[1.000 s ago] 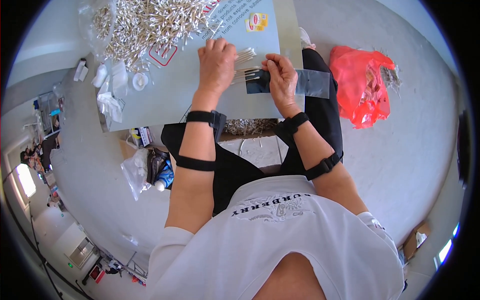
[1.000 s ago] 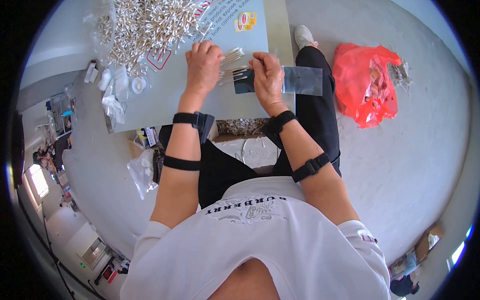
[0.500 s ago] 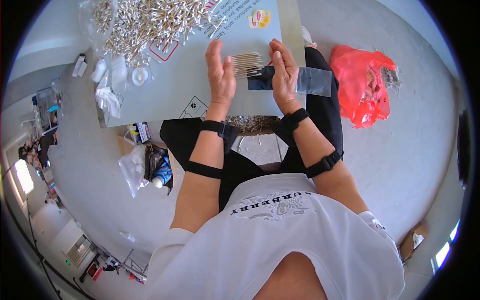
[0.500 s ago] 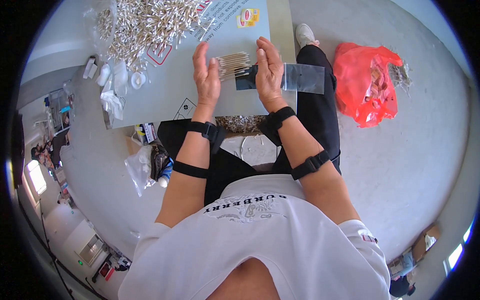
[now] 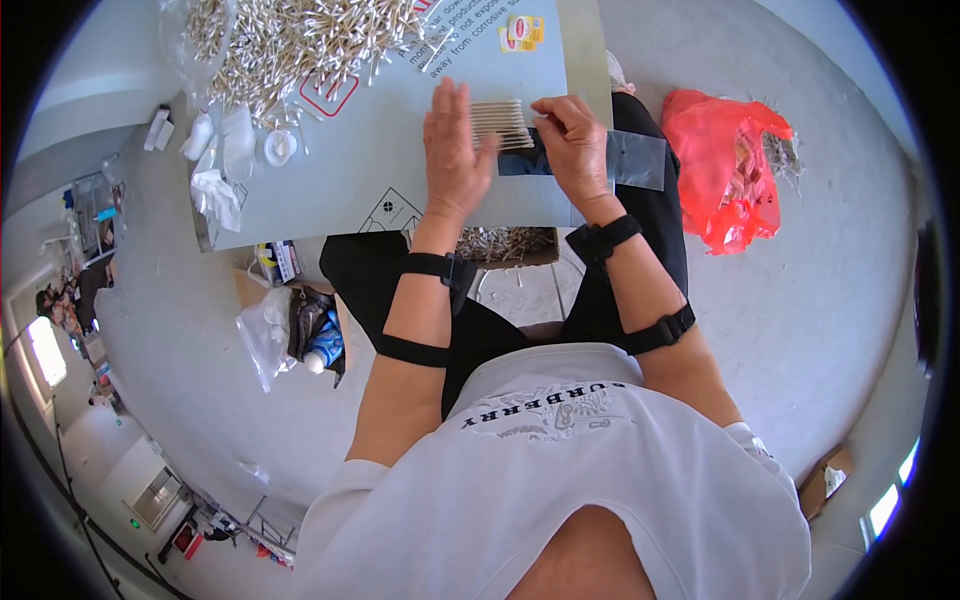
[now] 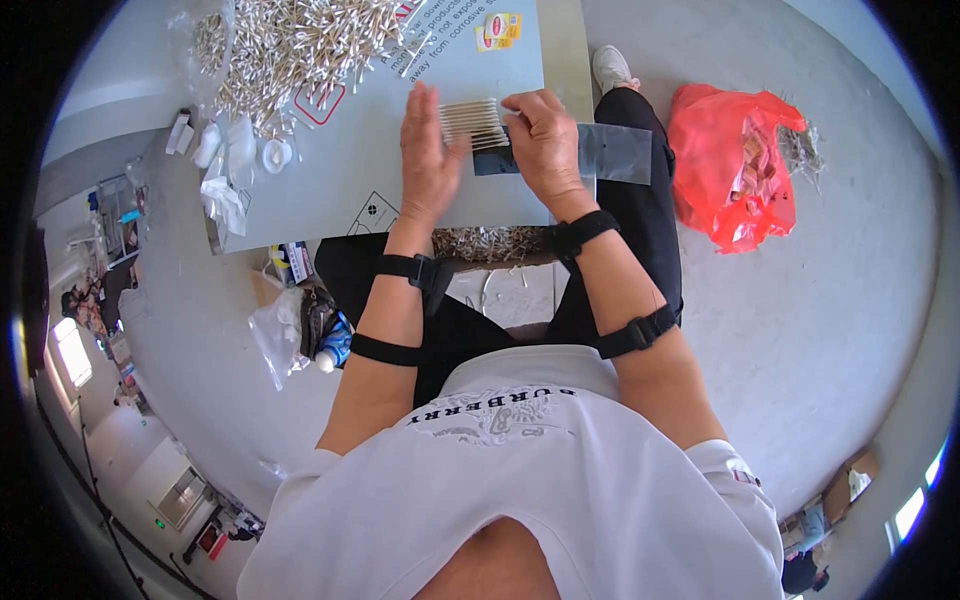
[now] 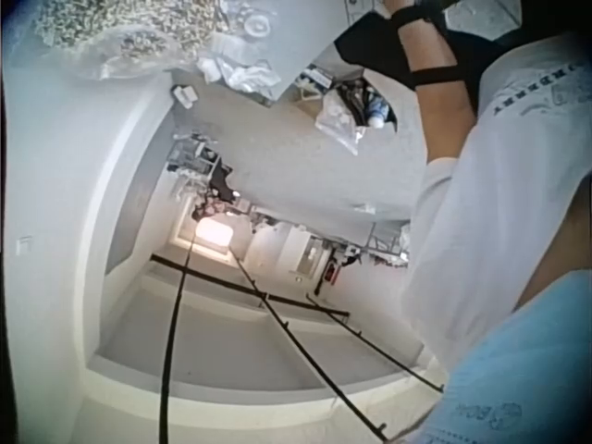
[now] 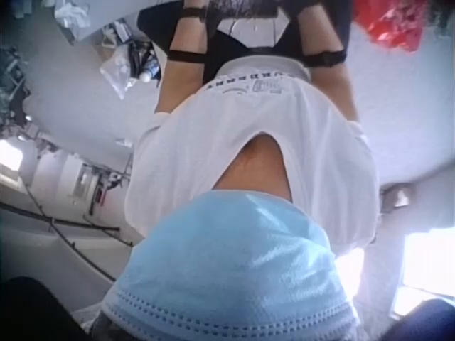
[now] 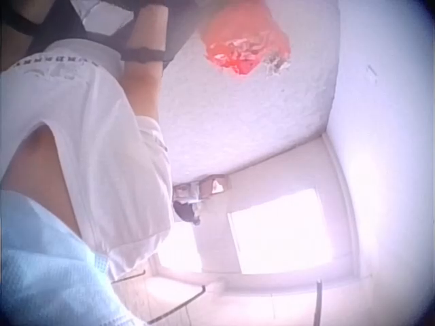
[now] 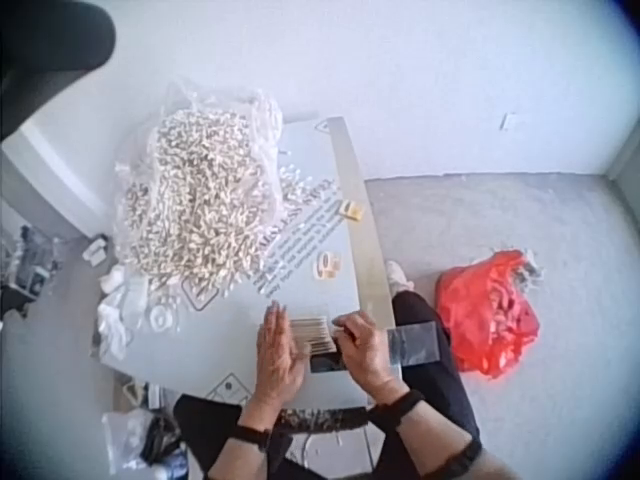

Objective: Packing cotton swabs into plastic sleeves by hand.

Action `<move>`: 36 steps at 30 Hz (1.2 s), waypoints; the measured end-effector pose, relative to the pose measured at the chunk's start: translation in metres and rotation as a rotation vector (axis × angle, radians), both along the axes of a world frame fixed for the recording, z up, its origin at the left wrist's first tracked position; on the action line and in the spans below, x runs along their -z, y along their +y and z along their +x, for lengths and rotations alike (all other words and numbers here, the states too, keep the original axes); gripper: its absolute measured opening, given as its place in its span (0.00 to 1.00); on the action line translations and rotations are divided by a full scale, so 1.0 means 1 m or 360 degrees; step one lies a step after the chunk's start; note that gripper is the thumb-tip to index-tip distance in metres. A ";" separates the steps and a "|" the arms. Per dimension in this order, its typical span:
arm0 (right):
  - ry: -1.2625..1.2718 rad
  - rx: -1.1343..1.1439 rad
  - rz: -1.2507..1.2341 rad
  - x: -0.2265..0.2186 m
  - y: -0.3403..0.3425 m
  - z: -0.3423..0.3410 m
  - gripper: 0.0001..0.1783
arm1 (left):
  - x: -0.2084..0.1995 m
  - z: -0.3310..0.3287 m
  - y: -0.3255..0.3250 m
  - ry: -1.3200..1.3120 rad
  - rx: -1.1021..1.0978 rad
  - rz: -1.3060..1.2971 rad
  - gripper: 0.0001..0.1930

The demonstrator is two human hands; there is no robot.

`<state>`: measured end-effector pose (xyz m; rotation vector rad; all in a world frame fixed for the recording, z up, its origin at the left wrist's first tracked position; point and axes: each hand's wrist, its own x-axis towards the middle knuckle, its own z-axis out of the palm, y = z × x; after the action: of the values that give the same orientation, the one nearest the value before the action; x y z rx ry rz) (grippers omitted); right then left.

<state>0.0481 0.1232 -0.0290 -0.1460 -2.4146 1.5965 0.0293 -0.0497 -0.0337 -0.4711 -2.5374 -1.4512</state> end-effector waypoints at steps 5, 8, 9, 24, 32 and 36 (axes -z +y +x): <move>0.0060 -0.0196 0.0431 -0.006 0.001 0.004 0.06 | -0.005 0.017 0.009 0.0019 0.0169 -0.1136 0.47; 0.0107 -0.0238 0.0590 -0.001 -0.001 0.006 0.05 | -0.004 0.018 0.012 -0.0014 0.0143 -0.1155 0.46; 0.0147 -0.0240 0.0579 0.001 0.000 0.008 0.04 | -0.005 0.018 0.012 -0.0015 0.0143 -0.1153 0.46; 0.0100 -0.0315 0.0627 -0.004 0.002 0.003 0.02 | -0.002 0.019 0.013 0.0027 0.0123 -0.1156 0.45; -0.0254 -0.0121 0.0588 -0.007 -0.006 -0.006 0.04 | -0.002 0.019 0.012 0.0023 0.0125 -0.1158 0.45; -0.0359 -0.0003 0.0547 -0.008 -0.004 -0.017 0.07 | -0.003 0.019 0.012 0.0045 0.0135 -0.1146 0.43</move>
<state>0.0309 0.1196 -0.0209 -0.2730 -2.8178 1.1953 0.0486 -0.0382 -0.0308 -0.6884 -2.9845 -0.4878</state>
